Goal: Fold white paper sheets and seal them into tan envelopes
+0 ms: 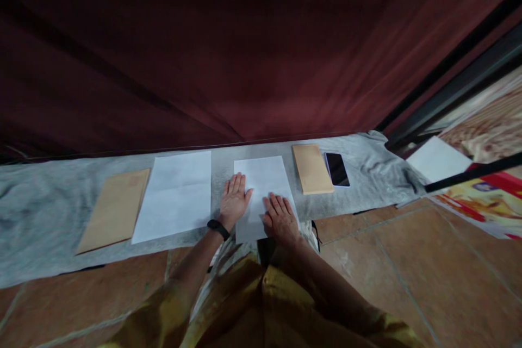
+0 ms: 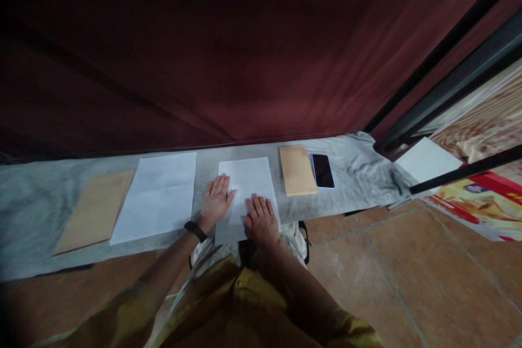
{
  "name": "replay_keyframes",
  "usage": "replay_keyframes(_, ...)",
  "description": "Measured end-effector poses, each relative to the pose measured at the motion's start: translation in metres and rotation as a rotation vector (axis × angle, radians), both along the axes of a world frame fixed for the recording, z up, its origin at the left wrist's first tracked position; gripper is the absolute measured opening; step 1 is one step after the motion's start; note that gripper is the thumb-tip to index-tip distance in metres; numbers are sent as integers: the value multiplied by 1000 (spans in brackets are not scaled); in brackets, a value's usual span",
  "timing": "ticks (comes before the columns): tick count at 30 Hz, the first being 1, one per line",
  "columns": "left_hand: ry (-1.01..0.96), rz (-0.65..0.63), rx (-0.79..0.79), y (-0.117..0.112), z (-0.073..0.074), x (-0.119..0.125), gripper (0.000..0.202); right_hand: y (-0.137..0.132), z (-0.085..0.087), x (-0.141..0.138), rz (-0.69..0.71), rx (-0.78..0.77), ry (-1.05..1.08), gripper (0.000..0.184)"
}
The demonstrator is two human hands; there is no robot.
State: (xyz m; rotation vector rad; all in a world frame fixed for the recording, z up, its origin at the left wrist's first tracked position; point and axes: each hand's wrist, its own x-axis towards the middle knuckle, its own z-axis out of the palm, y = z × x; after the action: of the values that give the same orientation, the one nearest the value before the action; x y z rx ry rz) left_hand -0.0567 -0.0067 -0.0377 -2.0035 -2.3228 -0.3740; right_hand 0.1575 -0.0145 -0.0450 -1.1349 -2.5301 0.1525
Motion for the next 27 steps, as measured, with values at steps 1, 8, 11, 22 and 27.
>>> replay_keyframes(1,0,3,-3,0,0,0,65,-2,0,9,-9,9,-2,52)
replay_keyframes(8,-39,10,17,-1,-1,-2,63,5,3,63,-107,13,-37,55)
replay_keyframes(11,-57,43,55,-15,0,1,64,7,3,72,-128,11,-29,55)
replay_keyframes(22,31,-252,3,-86,17,62,51,3,-4,56,-172,3,-22,55)
replay_keyframes(27,39,-239,7,-95,13,37,54,7,-1,62,-140,-13,-21,56)
